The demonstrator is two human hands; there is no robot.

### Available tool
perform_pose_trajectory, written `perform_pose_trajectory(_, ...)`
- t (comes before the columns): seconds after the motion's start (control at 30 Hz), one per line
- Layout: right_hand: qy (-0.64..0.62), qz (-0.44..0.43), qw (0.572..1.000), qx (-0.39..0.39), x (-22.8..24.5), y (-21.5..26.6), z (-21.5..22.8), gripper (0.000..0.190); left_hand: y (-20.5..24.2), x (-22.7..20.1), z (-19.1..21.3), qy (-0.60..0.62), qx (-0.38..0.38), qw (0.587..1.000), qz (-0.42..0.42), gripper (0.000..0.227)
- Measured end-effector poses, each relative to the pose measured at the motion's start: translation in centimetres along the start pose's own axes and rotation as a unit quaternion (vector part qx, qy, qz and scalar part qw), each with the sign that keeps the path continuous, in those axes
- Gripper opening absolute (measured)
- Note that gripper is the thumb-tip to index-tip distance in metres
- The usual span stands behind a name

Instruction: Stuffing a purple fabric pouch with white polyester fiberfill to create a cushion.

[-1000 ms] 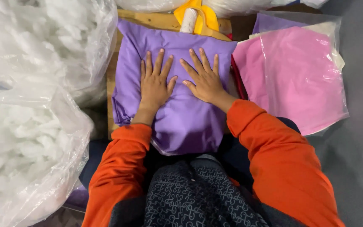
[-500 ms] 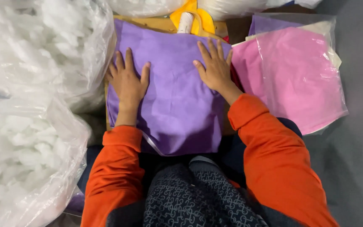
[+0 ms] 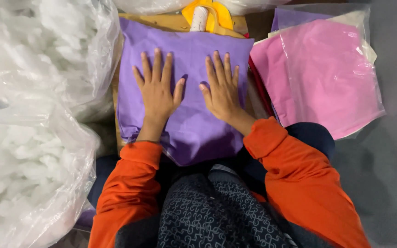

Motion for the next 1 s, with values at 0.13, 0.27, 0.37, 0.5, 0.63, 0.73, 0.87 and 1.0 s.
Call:
perform_pose_trajectory(0.13, -0.021, 0.061, 0.998, 0.019, 4.0, 2.9, 0.0, 0.076, 0.9, -2.1, -0.3, 0.034, -0.001, 0.987, -0.156, 0.062)
perform_pose_trajectory(0.27, 0.013, 0.056, 0.984, 0.166, 3.4, 4.5, -2.0, 0.075, 1.1, 0.6, 0.6, -0.082, 0.149, 0.980, 0.107, 0.078)
perform_pose_trajectory(0.37, 0.055, 0.044, 0.981, 0.178, 1.2, 2.8, -0.6, 0.068, 1.8, 3.6, 0.2, -0.090, 0.172, 0.948, 0.251, 0.096)
perform_pose_trajectory(0.5, 0.074, 0.012, 0.994, 0.083, -2.5, 1.1, -3.2, 0.031, 4.2, 3.0, -0.6, -0.135, 0.235, 0.931, 0.243, 0.085)
perform_pose_trajectory(0.63, -0.022, 0.037, 0.988, -0.149, 1.3, -1.6, 4.8, 0.052, 3.4, 1.9, 2.0, -0.251, 0.129, 0.944, 0.171, 0.057)
perform_pose_trajectory(0.73, 0.110, 0.037, 0.993, -0.027, 1.1, -1.3, 0.7, 0.081, 0.0, -1.2, 6.0, -0.133, -0.079, 0.986, 0.059, 0.056)
perform_pose_trajectory(0.87, 0.048, 0.100, 0.994, 0.008, 2.0, -2.2, -0.8, 0.055, -1.1, -1.8, 3.0, -0.006, -0.060, 0.996, -0.068, 0.061)
perform_pose_trajectory(1.0, 0.012, 0.063, 0.988, -0.138, 3.5, -3.4, 4.3, 0.058, -0.6, -2.9, 1.6, 0.015, -0.055, 0.990, -0.128, 0.060)
Point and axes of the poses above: each hand's wrist, its own y-axis away from the middle knuckle, its own z-axis out of the back of the hand, x = y × z, the point moved 4 cm from there along -y, towards the middle knuckle, and after that the axes turned 3 degrees about y, right-handed, at the moved point
